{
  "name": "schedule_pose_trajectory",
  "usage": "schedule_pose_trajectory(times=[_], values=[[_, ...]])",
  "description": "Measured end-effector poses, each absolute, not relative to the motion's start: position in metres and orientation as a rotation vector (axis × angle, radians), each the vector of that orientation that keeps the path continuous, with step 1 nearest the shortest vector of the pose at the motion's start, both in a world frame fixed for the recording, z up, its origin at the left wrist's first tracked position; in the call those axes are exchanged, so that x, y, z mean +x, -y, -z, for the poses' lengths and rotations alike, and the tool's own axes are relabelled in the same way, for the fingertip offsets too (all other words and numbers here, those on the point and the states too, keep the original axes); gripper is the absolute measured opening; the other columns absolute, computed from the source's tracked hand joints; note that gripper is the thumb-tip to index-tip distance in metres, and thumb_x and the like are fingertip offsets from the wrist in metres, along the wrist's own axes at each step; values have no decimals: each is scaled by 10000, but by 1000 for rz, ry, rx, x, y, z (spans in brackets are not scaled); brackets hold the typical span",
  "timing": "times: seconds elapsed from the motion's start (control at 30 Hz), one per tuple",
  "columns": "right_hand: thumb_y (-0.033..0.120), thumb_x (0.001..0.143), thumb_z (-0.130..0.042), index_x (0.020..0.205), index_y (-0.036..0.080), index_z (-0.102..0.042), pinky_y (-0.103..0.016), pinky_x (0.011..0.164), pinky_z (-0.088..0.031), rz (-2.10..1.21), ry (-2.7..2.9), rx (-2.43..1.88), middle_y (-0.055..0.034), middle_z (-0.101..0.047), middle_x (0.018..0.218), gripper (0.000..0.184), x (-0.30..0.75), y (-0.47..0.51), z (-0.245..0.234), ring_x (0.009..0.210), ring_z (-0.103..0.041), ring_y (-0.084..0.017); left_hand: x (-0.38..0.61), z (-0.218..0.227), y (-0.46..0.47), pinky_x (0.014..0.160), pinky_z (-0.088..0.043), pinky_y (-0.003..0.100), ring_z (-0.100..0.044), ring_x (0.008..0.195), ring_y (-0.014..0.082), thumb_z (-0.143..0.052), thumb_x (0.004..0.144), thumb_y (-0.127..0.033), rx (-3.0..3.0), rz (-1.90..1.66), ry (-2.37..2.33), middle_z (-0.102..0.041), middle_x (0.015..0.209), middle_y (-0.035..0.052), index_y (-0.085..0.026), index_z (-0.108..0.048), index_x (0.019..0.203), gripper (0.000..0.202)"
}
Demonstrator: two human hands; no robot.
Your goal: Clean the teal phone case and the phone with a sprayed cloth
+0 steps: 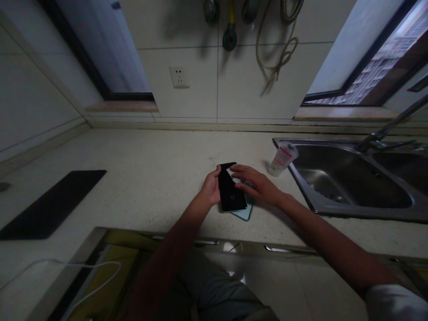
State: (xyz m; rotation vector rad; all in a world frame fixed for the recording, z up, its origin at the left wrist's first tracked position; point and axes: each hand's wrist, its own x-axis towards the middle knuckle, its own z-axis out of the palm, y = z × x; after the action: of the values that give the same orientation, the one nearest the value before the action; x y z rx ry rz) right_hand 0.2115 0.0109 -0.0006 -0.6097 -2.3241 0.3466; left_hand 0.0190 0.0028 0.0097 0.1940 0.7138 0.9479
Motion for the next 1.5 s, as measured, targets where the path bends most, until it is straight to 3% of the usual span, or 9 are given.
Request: schedule_pose_trajectory(times=[0.2,0.4,0.67,0.83,1.0,1.13,1.23,1.4,1.5], values=[[349,1008,-503,1328,233,-612,-520,1097,-474,-433,2135,-845,-132,-567,1455,357,214,-20,10,1331,-557,-268,23,-8,2,817,-531,438,-698,780,272,-372,990,-521,248,-793,-592,-708,826,123,-135,-671,1108,503],[320,1003,-503,1303,228,-641,-471,1002,-544,-511,2130,-863,-110,-710,1241,343,205,-20,12,1148,-672,-243,26,-7,5,794,-529,412,-690,762,259,-397,971,-579,259,-710,-529,-704,869,132,-141,-662,1130,536],[202,977,-528,1272,288,-671,-537,1069,-491,-247,2256,-723,-75,-686,1314,338,197,-25,12,1256,-618,-254,30,-19,10,759,-527,374,-694,753,241,-343,964,-644,281,-773,-539,-710,858,125,-135,-654,1130,619],[128,955,-525,1278,248,-665,-533,1093,-474,-165,2443,-545,-96,-671,1336,372,191,-15,7,1334,-555,-264,29,-12,4,663,-524,320,-668,607,204,-389,959,-633,267,-839,-600,-673,688,76,-131,-670,1082,589],[137,951,-521,1271,229,-655,-507,1135,-438,-148,2603,-296,-87,-685,1317,358,183,0,7,1336,-557,-234,21,0,-8,462,-456,272,-524,381,161,-453,939,-610,228,-947,-647,-565,506,20,-126,-678,1039,544],[170,961,-519,1239,180,-664,-494,1149,-418,-141,2592,-132,-121,-708,1267,314,183,10,1,1292,-596,-226,20,2,-12,656,-563,384,-710,687,272,-419,963,-476,227,-1133,-650,-737,803,142,-115,-657,1175,482],[166,956,-509,1212,168,-671,-470,1150,-418,-154,2569,-49,-119,-751,1158,303,186,13,-7,1225,-641,-214,18,1,-11,788,-562,437,-726,854,303,-419,964,-422,216,-1276,-684,-757,906,163,-103,-631,1234,469],[165,946,-533,1242,191,-657,-447,1097,-483,-106,2475,-105,-97,-762,1126,322,197,5,-14,1187,-662,-212,14,0,-13,712,-562,390,-711,775,289,-441,966,-483,170,-1180,-745,-736,802,156,-100,-678,1084,465],[155,942,-567,1259,229,-664,-457,1066,-518,-165,2360,-268,-88,-741,1202,340,203,-1,-12,1221,-646,-220,16,4,-14,641,-549,338,-676,649,235,-587,907,-511,169,-1122,-815,-680,677,91,-116,-677,968,410]])
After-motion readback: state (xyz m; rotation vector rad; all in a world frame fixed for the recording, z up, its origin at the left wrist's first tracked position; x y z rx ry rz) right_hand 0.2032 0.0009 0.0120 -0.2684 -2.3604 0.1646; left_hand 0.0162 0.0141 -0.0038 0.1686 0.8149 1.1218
